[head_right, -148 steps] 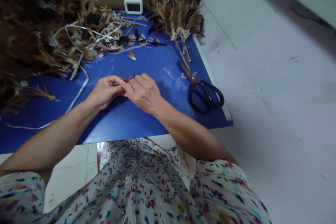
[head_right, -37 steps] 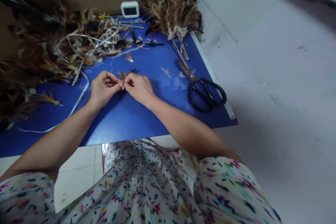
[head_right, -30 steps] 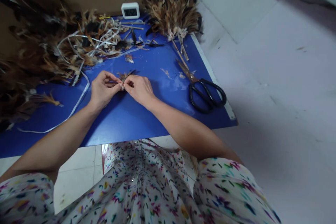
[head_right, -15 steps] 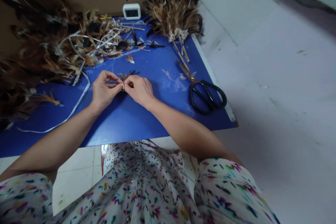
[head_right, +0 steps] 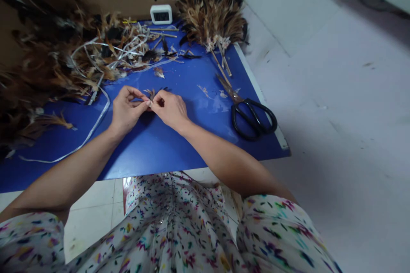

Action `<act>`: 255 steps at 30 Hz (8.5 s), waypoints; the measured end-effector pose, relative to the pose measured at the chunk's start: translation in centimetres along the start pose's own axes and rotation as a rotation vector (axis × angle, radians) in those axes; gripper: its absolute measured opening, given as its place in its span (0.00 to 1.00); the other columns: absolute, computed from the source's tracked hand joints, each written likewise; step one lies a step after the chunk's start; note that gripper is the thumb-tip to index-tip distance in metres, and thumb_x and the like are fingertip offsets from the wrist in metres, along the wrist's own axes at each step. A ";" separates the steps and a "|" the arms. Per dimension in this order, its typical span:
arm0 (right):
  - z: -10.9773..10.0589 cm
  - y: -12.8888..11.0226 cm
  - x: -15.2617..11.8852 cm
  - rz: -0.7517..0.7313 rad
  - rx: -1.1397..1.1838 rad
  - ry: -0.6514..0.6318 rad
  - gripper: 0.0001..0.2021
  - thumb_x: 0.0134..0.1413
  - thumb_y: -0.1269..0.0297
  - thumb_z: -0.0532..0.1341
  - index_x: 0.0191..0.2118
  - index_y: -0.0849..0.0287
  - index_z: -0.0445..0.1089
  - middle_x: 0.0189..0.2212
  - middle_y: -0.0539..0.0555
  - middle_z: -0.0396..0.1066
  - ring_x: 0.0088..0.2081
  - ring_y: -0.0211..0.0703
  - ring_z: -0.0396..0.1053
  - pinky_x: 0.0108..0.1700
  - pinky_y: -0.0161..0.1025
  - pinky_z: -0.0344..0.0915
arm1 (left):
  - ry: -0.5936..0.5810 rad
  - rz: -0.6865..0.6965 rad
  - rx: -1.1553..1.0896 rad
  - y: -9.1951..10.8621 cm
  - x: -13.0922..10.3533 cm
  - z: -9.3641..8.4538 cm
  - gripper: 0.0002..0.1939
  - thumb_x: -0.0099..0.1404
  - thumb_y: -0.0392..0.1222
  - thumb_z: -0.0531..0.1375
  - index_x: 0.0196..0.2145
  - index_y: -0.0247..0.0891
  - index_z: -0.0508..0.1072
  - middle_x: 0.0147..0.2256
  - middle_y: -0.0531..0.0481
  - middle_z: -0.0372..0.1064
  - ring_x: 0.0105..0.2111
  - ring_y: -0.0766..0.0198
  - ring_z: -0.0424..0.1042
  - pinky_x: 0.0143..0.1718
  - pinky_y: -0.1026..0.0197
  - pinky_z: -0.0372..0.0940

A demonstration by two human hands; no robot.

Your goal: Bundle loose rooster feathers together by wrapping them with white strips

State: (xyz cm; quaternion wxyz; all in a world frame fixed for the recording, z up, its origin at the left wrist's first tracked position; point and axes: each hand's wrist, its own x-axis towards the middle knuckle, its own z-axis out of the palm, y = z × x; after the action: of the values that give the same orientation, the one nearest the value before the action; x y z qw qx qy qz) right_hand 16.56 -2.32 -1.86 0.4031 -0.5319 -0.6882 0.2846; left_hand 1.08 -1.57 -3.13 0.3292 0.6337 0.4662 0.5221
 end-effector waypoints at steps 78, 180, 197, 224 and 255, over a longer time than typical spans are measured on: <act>0.0 0.7 -0.1 0.024 0.277 -0.042 0.13 0.58 0.59 0.59 0.32 0.60 0.77 0.23 0.48 0.73 0.25 0.33 0.68 0.30 0.32 0.64 | -0.030 -0.165 -0.201 0.6 -0.2 -0.1 0.11 0.55 0.45 0.68 0.31 0.35 0.74 0.29 0.51 0.74 0.28 0.67 0.74 0.35 0.62 0.72; -1.1 1.0 0.2 -0.016 0.541 -0.350 0.15 0.42 0.55 0.71 0.33 0.59 0.72 0.26 0.47 0.71 0.28 0.33 0.66 0.32 0.34 0.65 | -0.561 -0.368 -0.427 1.7 1.1 -2.2 0.27 0.45 0.46 0.75 0.39 0.37 0.69 0.22 0.53 0.72 0.21 0.65 0.72 0.26 0.64 0.68; -1.3 1.1 0.3 0.030 0.603 -0.409 0.20 0.45 0.48 0.69 0.31 0.60 0.67 0.26 0.50 0.73 0.29 0.36 0.71 0.34 0.36 0.67 | -0.496 -0.363 -0.534 1.8 0.8 -1.7 0.26 0.44 0.49 0.75 0.34 0.36 0.67 0.21 0.54 0.71 0.20 0.69 0.71 0.25 0.67 0.67; -1.2 1.0 0.1 0.089 0.697 -0.354 0.19 0.42 0.52 0.72 0.30 0.61 0.69 0.25 0.50 0.75 0.28 0.35 0.72 0.33 0.35 0.68 | -0.480 -0.247 -0.499 1.3 0.5 -1.6 0.19 0.51 0.48 0.72 0.29 0.32 0.70 0.22 0.53 0.70 0.22 0.71 0.69 0.27 0.68 0.65; -1.3 0.9 0.1 0.059 0.641 -0.320 0.19 0.43 0.50 0.71 0.29 0.61 0.68 0.24 0.49 0.72 0.27 0.34 0.68 0.32 0.36 0.67 | -0.454 -0.226 -0.491 1.1 0.2 -1.3 0.20 0.53 0.51 0.71 0.30 0.34 0.68 0.23 0.54 0.68 0.22 0.71 0.68 0.27 0.68 0.64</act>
State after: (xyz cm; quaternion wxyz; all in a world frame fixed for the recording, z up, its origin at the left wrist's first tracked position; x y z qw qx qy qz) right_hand 18.12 -2.03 -1.92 0.4283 -0.3468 -0.6028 0.5770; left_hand 0.11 -1.82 -1.74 0.6228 0.5801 0.3089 0.4245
